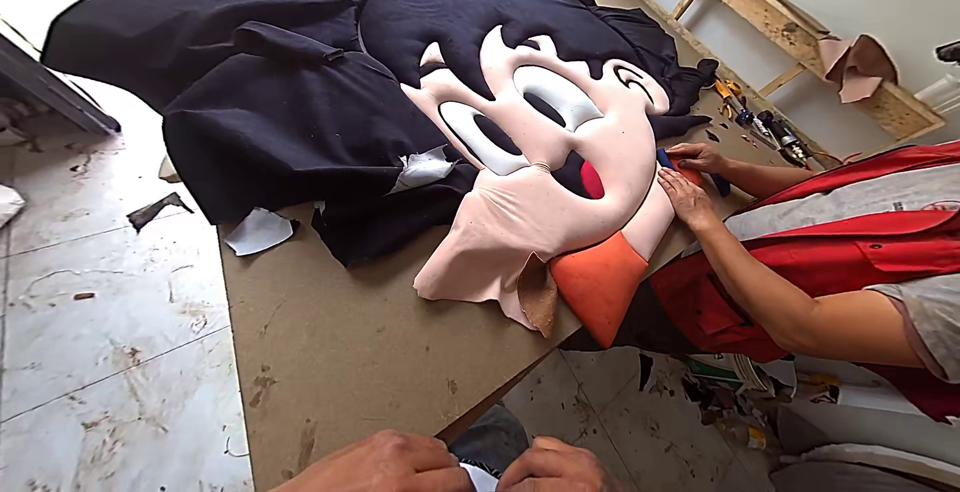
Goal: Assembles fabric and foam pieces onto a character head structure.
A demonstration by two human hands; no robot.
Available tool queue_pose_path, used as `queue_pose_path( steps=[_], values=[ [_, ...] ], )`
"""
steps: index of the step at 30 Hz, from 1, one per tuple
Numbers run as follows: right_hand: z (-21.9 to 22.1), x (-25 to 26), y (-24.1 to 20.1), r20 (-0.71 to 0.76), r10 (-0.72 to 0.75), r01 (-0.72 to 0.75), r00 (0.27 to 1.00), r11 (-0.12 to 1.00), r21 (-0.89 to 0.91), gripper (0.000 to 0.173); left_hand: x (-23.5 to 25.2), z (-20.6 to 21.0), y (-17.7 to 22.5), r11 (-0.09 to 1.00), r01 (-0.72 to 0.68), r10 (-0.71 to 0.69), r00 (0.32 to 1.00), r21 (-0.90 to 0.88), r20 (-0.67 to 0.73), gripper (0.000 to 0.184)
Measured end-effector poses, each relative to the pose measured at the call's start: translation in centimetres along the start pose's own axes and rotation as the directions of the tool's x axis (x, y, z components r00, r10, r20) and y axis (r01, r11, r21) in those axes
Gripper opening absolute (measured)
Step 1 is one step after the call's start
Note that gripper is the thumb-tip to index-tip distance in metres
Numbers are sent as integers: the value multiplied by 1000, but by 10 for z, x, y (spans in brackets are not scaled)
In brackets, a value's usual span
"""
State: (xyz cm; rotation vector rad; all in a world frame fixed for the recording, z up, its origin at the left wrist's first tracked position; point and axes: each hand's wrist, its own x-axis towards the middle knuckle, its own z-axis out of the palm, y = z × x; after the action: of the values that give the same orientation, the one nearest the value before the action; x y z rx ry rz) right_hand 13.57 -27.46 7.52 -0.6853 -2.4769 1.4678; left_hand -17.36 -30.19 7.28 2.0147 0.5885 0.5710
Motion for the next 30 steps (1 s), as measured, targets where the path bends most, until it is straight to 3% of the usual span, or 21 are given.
queue_pose_path(
  steps=[2,5,8,10,11,13,15,18,20,25,30],
  values=[
    [1,-1,0,-14,24,-24,1000,1000,-4,33,-3,-4,-2,997,52,-50,998,50,-42,16],
    [4,-7,5,-83,99,-91,992,991,95,38,-26,-15,-15,936,274,-203,933,221,-299,18],
    [9,-11,5,-237,296,-199,925,911,361,41,-52,-30,-29,786,546,-263,719,289,-644,34],
    [13,-5,0,-324,459,-223,827,797,561,40,-58,-37,-20,767,603,-240,584,217,-776,40],
    [14,-1,-1,-335,521,-228,785,747,625,40,-54,-38,-11,784,587,-209,557,203,-804,41],
    [14,7,-3,-330,558,-242,762,718,653,41,-34,-34,8,824,515,-128,578,238,-806,41],
    [13,15,-6,-309,534,-268,787,747,608,42,-8,-23,14,811,472,-59,654,346,-755,46],
    [9,24,-13,-291,442,-252,848,821,512,43,18,-9,-10,789,377,-5,793,484,-609,51],
    [6,24,-15,-287,357,-216,889,879,424,42,21,-1,-26,796,351,-31,837,493,-547,46],
    [7,13,-9,-331,242,-163,912,955,248,37,2,4,-31,866,427,-248,819,261,-518,53],
    [14,10,-19,-425,234,-210,875,972,103,37,-14,3,-32,944,318,-307,760,-85,-573,36]
  ],
)
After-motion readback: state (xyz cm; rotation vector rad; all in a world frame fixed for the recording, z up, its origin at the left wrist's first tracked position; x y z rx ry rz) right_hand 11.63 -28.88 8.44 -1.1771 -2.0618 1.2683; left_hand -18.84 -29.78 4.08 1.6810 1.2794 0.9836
